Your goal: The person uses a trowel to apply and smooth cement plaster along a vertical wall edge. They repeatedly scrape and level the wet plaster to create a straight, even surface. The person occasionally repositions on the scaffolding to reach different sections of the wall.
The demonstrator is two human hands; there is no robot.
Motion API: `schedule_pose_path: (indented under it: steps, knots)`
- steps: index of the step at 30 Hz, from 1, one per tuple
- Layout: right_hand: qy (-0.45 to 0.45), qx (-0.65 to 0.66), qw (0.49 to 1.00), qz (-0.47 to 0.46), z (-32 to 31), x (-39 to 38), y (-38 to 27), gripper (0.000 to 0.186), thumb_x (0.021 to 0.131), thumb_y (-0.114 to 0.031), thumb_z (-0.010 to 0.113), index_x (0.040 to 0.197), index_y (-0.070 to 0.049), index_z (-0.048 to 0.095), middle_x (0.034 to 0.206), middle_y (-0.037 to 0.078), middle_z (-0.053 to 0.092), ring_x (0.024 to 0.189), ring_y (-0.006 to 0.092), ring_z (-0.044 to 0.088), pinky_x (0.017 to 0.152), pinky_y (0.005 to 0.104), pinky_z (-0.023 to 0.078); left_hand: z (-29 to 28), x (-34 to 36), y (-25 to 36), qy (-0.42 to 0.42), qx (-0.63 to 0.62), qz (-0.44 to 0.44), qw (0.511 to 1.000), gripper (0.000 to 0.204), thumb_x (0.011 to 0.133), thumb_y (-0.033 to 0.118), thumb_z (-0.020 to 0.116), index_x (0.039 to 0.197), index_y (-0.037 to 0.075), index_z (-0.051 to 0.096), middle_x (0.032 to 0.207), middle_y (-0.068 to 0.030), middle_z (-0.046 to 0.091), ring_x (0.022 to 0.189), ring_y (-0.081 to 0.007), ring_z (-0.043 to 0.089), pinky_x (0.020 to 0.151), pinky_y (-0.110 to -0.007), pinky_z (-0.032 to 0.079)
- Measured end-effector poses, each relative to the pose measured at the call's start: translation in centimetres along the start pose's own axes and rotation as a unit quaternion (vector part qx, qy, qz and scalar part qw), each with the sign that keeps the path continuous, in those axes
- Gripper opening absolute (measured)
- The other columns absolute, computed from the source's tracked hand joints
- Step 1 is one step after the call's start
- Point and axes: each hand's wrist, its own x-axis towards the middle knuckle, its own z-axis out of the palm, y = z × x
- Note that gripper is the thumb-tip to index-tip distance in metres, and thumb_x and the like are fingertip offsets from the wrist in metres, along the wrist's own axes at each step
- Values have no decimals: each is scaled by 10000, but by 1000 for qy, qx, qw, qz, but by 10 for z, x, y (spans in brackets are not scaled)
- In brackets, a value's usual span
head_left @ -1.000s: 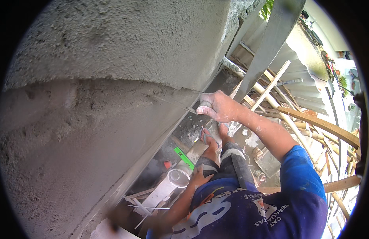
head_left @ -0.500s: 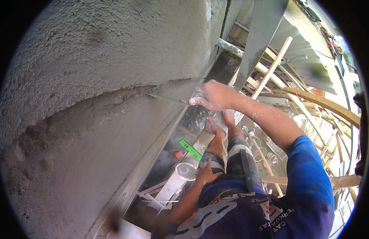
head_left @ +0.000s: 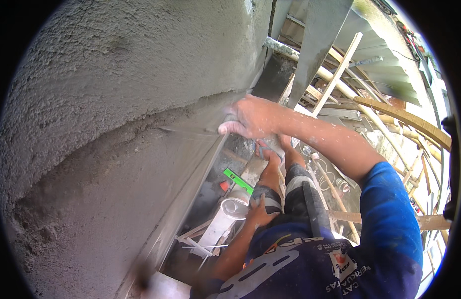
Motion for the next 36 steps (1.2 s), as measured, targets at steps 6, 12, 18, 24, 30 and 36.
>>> schedule_pose_path:
  steps: [6, 12, 18, 24, 30, 36]
  knots:
    - [-20, -6, 996, 90, 10, 4, 16, 639, 971, -597, 564, 967, 34, 669, 817, 271, 678, 888, 492, 661, 791, 551, 534, 3, -2, -1, 9, 1, 1, 1000, 1237, 761, 694, 740, 1643, 169, 50, 1594, -434, 62, 1451, -598, 252, 1175, -560, 319]
    - [-31, -10, 997, 67, 18, 7, 29, 633, 973, -590, 560, 1008, 33, 666, 804, 265, 681, 882, 493, 665, 791, 557, 538, 3, 2, -1, -5, -4, -4, 1000, 1245, 758, 673, 758, 1642, 157, 50, 1583, -452, 51, 1445, -620, 236, 1175, -564, 313]
    - [-8, 10, 1000, 26, 23, 8, 35, 623, 976, -585, 554, 1019, 25, 669, 825, 263, 686, 892, 486, 670, 801, 553, 542, 0, 4, 5, 4, 15, -2, 1000, 1223, 766, 661, 762, 1642, 179, 57, 1586, -436, 74, 1415, -644, 266, 1146, -589, 346]
    - [-40, -22, 996, 71, 25, 16, 42, 625, 971, -589, 557, 996, 25, 668, 842, 253, 692, 904, 483, 668, 802, 547, 548, -5, 4, 12, 1, 18, -14, 1000, 1217, 765, 653, 771, 1642, 197, 60, 1589, -412, 100, 1411, -645, 267, 1131, -601, 360]
    - [-25, -7, 999, 46, 35, 18, 51, 625, 974, -589, 555, 990, 23, 677, 837, 268, 686, 910, 480, 673, 804, 551, 549, -3, 3, 12, -7, 26, -17, 999, 1215, 763, 633, 784, 1639, 181, 73, 1584, -407, 118, 1403, -647, 276, 1128, -599, 363]
    - [-29, 14, 998, 59, 34, 13, 47, 621, 979, -590, 548, 988, 16, 684, 838, 271, 687, 908, 472, 678, 806, 547, 551, 0, 6, 11, 26, 23, 5, 999, 1209, 768, 619, 788, 1639, 172, 79, 1582, -408, 124, 1405, -640, 276, 1129, -596, 359]
